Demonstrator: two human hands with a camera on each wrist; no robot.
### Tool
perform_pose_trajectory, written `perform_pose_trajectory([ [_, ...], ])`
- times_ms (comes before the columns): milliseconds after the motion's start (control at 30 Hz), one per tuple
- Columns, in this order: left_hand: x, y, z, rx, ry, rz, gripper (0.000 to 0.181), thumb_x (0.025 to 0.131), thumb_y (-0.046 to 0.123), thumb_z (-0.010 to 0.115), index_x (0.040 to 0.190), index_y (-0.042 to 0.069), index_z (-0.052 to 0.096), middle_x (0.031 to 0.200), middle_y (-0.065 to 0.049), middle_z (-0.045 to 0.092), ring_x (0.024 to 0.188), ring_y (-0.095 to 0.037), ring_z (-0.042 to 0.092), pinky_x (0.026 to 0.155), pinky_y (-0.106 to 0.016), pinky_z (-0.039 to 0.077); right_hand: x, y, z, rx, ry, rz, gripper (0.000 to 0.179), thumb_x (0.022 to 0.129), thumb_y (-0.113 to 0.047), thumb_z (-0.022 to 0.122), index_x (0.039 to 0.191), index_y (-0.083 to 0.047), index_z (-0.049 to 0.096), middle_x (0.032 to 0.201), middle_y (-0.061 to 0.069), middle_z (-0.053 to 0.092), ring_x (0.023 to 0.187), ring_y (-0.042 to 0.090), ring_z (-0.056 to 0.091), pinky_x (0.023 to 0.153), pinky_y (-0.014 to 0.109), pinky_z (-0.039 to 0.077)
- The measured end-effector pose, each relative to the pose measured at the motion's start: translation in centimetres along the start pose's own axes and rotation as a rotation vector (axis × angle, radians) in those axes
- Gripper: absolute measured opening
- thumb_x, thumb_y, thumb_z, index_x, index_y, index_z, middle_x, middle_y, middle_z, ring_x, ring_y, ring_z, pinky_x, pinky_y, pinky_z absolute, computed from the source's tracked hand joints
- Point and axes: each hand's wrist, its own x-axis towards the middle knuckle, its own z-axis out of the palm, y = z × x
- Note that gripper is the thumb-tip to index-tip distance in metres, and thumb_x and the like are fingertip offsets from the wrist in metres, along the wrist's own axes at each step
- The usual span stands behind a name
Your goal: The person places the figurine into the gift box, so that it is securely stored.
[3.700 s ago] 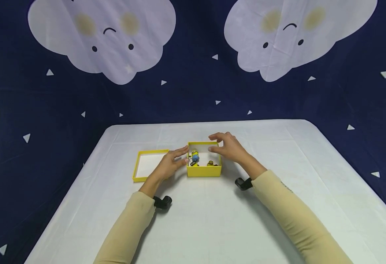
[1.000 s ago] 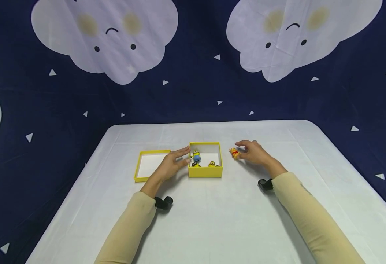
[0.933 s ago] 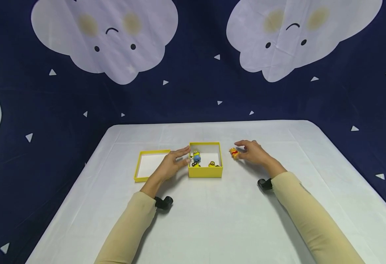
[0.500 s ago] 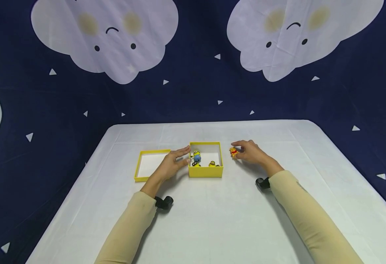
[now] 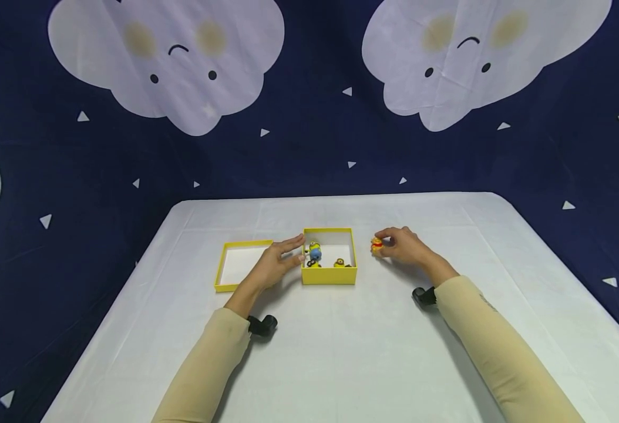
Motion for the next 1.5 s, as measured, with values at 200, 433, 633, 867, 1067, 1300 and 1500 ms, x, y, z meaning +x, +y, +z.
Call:
perform_pose_trajectory([
  [200,-0.1,0.0,0.0,0.004,0.006,0.002,0.049,0.093,0.021,0.06,0.139,0.012,0.046,0.152,0.001,0.037,0.145,-0.031,0.024,0.122,-0.048,0.0,-0.1,0.2,0.0,-0.013,0.016,0.008,0.054,0.08,-0.029,0.071,0.128,-0.01,0.058,0.111,0.013,0.063,0.096,0.024,0.046,0.074,0.031,0.035],
  [433,-0.1,0.0,0.0,0.005,0.008,0.0,0.049,0.093,0.022,0.06,0.139,0.012,0.047,0.151,0.005,0.038,0.145,-0.029,0.024,0.122,-0.047,0.001,0.0,-0.2,0.3,-0.036,0.024,-0.014,0.052,0.081,-0.029,0.069,0.128,-0.009,0.058,0.119,0.013,0.064,0.094,0.024,0.046,0.077,0.034,0.033],
  [633,0.0,-0.1,0.1,-0.004,0.003,0.014,0.049,0.093,0.021,0.06,0.139,0.009,0.047,0.152,-0.001,0.038,0.145,-0.031,0.024,0.122,-0.048,0.0,0.0,-0.2,0.5,-0.033,0.027,0.012,0.053,0.081,-0.031,0.069,0.127,-0.008,0.059,0.118,0.013,0.064,0.101,0.026,0.048,0.085,0.041,0.038],
  [867,0.0,0.0,0.1,0.002,0.0,0.013,0.05,0.092,0.022,0.06,0.139,0.01,0.047,0.151,0.002,0.037,0.145,-0.031,0.024,0.122,-0.048,0.001,-0.4,0.2,0.2,-0.008,0.061,-0.032,0.052,0.082,-0.03,0.07,0.126,-0.005,0.059,0.124,0.018,0.062,0.113,0.036,0.052,0.097,0.053,0.041],
  [1067,-0.1,0.0,0.0,-0.005,0.007,0.012,0.049,0.093,0.021,0.06,0.139,0.011,0.047,0.151,0.0,0.038,0.144,-0.032,0.024,0.122,-0.048,0.001,-0.8,0.1,-0.2,0.027,0.076,-0.029,0.051,0.083,-0.029,0.069,0.127,-0.007,0.058,0.123,0.023,0.06,0.113,0.038,0.053,0.095,0.053,0.043],
  [1300,-0.1,0.1,0.0,0.005,0.001,0.002,0.049,0.093,0.022,0.059,0.139,0.011,0.047,0.152,0.001,0.037,0.145,-0.03,0.024,0.122,-0.046,0.001,-1.2,-0.1,-0.4,0.055,0.084,-0.024,0.053,0.083,-0.035,0.07,0.128,-0.01,0.058,0.124,0.019,0.06,0.115,0.037,0.052,0.094,0.052,0.045],
  [1500,-0.1,0.2,0.0,0.004,0.001,0.0,0.049,0.093,0.021,0.06,0.139,0.012,0.046,0.152,-0.001,0.037,0.145,-0.031,0.024,0.122,-0.048,0.0,-1.6,-0.6,-0.8,0.09,0.099,-0.026,0.056,0.082,-0.038,0.071,0.129,-0.011,0.058,0.125,0.019,0.059,0.116,0.037,0.051,0.093,0.052,0.044],
])
